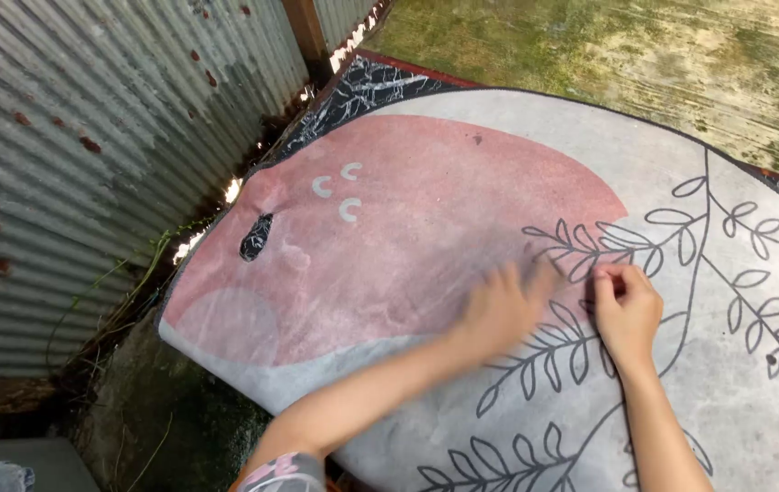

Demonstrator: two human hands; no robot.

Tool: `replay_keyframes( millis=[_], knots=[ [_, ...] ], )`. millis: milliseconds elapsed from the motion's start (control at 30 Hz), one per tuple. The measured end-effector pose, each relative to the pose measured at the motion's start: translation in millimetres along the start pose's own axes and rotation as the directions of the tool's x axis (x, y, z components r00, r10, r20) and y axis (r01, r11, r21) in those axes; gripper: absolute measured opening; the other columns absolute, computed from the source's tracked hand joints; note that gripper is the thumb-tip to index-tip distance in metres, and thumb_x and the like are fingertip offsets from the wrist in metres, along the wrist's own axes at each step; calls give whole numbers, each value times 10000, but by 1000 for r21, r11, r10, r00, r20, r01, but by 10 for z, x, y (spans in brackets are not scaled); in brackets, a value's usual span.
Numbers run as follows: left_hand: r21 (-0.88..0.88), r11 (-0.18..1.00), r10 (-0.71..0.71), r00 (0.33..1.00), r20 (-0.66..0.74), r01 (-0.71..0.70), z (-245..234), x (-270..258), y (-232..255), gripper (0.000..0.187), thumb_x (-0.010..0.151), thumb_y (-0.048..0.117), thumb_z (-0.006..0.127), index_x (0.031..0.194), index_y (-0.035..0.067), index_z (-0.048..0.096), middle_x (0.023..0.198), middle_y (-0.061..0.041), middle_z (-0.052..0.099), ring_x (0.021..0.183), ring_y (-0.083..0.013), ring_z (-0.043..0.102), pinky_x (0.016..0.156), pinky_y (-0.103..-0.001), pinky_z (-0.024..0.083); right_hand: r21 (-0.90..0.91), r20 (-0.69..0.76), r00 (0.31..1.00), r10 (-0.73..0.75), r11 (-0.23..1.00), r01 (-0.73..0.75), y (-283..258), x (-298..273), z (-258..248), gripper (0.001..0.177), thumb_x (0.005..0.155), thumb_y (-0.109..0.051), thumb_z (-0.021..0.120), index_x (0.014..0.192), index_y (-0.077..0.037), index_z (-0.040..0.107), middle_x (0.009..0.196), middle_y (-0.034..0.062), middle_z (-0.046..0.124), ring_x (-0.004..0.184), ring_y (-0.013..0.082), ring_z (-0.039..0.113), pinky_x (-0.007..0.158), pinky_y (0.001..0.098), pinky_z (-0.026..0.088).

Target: Washing a floor mat with soap and a brush on a flat surface.

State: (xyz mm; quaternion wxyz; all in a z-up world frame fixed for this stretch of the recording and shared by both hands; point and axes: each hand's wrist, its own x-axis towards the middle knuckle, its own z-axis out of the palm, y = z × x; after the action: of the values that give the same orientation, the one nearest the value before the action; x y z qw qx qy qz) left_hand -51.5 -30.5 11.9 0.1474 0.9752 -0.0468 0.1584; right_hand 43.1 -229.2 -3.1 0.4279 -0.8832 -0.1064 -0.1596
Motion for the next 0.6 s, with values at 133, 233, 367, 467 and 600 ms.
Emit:
replay_keyframes(
  millis=[133,233,367,467,600],
  knots=[
    [-98,994,-37,990,137,51,692,-520,-649,535,1034,621,525,1246,137,611,1135,-224,664,1028,-408,666,791,-541,572,166,89,988,128,976,-142,253,-36,-163,160,1056,-130,636,1034,12,708,860,103,707,732,110,644,689,269,515],
    [289,957,-51,998,42,37,-1006,285,-1947,527,866,205,554,1391,157,548,1379,-119,638,820,-327,682,547,-482,572,467,151,959,241,837,-284,409,-12,-172,149,1037,-151,605,1048,-23,681,897,22,725,724,68,654,684,240,539],
    [300,826,-540,822,180,477,-742,529,-1870,485,1063,315,479,1528,174,466,1219,-185,673,847,-282,688,667,-475,582,363,161,967,197,899,-244,221,-3,-143,158,1058,-127,614,1064,11,691,886,42,711,760,68,632,687,235,516],
    [182,980,104,982,-156,-75,-414,314,-1080,555,836,283,633,1373,173,549,1364,-169,659,948,-378,684,708,-516,582,18,204,968,147,988,-154,152,-40,-187,160,1009,-92,670,1060,37,750,799,108,720,683,143,611,659,281,493],
    [191,980,-3,963,270,-51,-692,374,-1373,578,912,286,609,1485,279,530,1324,-138,629,987,-346,671,659,-489,581,206,165,978,128,965,-161,436,-139,-336,158,1038,-118,637,1086,6,722,897,52,737,786,71,645,726,226,509]
  ],
)
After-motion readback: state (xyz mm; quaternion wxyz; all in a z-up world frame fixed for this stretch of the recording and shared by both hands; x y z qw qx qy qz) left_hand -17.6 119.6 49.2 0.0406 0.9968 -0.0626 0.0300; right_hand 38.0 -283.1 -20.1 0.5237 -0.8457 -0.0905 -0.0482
